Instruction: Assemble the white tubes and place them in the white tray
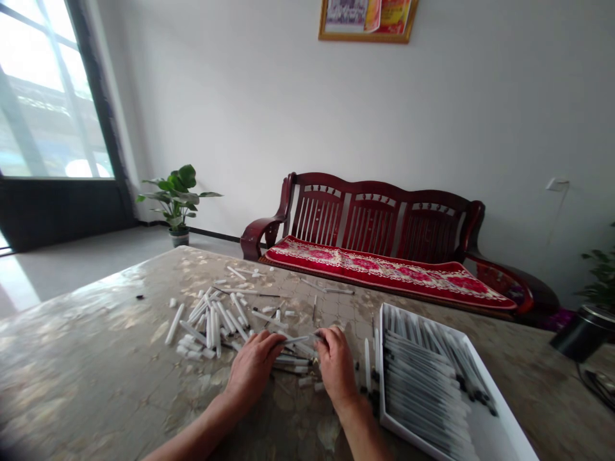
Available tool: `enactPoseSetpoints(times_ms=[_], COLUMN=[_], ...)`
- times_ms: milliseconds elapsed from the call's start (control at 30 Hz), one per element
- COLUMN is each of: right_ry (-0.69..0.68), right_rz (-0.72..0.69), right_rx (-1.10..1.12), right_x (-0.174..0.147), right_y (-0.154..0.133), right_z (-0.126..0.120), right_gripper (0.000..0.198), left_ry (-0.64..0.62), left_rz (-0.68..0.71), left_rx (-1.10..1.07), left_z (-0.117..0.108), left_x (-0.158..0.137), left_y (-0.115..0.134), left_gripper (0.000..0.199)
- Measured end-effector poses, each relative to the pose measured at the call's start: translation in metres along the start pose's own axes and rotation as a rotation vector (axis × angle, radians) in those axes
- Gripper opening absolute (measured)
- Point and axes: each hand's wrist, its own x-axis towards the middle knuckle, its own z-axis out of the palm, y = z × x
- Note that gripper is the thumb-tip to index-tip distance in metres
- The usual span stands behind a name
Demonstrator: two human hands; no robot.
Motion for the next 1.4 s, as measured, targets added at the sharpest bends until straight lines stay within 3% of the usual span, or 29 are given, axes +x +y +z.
enactPoseSetpoints(times_ms=[400,733,1000,1100,1200,1400], right_ry=[-0.178,-0.502,-0.578,-0.518,-0.399,-0.260], right_rz=[-0.050,0.237,0.084,0.109,0.159,0.356], right_rx=[-0.164,-0.177,-0.337,-0.403,-0.512,-0.650], right_x=[-0.001,0.013,0.022,0.029,0.025,-0.022], right_y=[-0.023,-0.053,-0.086,-0.079,-0.057,0.000], right_z=[-0.009,-0.047,-0.064,-0.091,-0.136,-0.225], right_gripper=[0.020,0.017,0.020,0.020,0.020,0.020], left_ry=[0.035,0.133,0.180,0.298,0.364,0.389], left_rz=[0.152,0.462,0.506,0.399,0.282,0.227], left_rx=[0.053,0.064,-0.051,-0.102,-0.132,-0.232], left_z=[0.001,0.009,0.005,0.005,0.008,0.013], left_x=[0.001,-0.003,-0.008,-0.008,-0.005,-0.004], left_y=[-0.001,-0.003,-0.002,-0.009,-0.014,-0.013], left_gripper=[0.022,0.019,0.022,0.033,0.035,0.030])
